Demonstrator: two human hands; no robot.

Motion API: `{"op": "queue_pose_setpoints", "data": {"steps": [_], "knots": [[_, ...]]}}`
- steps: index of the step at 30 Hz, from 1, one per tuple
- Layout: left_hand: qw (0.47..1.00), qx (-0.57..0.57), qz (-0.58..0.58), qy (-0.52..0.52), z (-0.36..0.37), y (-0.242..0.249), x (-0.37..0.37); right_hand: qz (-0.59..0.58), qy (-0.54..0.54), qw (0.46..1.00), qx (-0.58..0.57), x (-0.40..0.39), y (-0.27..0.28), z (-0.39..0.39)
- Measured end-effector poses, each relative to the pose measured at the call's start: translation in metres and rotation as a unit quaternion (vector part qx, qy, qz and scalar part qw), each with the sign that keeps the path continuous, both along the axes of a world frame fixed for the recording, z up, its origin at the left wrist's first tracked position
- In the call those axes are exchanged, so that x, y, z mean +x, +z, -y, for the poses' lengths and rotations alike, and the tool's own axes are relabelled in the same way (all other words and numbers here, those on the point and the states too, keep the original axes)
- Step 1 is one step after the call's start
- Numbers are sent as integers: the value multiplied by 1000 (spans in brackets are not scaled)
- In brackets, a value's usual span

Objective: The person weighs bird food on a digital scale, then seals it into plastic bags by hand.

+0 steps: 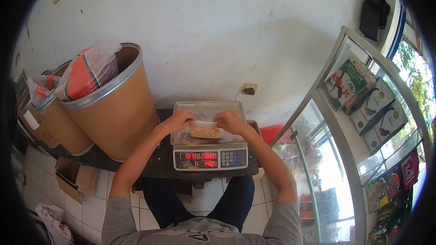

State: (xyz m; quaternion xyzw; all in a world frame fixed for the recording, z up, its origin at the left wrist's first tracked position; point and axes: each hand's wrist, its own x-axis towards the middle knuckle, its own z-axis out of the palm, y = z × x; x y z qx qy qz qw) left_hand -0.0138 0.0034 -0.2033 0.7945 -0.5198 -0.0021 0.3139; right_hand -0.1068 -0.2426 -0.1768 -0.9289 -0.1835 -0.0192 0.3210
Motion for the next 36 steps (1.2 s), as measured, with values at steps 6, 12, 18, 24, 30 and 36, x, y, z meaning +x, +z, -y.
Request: {"op": "queue_pose_setpoints", "data": {"steps": [6,12,18,24,30,36], "knots": [[999,-37,4,11,2,-15,-3,32,-10,999,21,-1,-13,5],[999,-16,-8,43,1,-5,-9,70,-26,997,14,2,-22,7],[998,-44,6,52,3,-26,-1,-4,-64,998,17,8,-31,7],[995,-23,-58,72,1,-15,-10,-29,-63,991,118,7,-34,1],[997,-43,-58,37,-3,-27,2,-93,-83,980,157,12,-37,2],[1000,23,-7,1,-7,-23,4,-82,51,988,119,15,-36,14]]}}
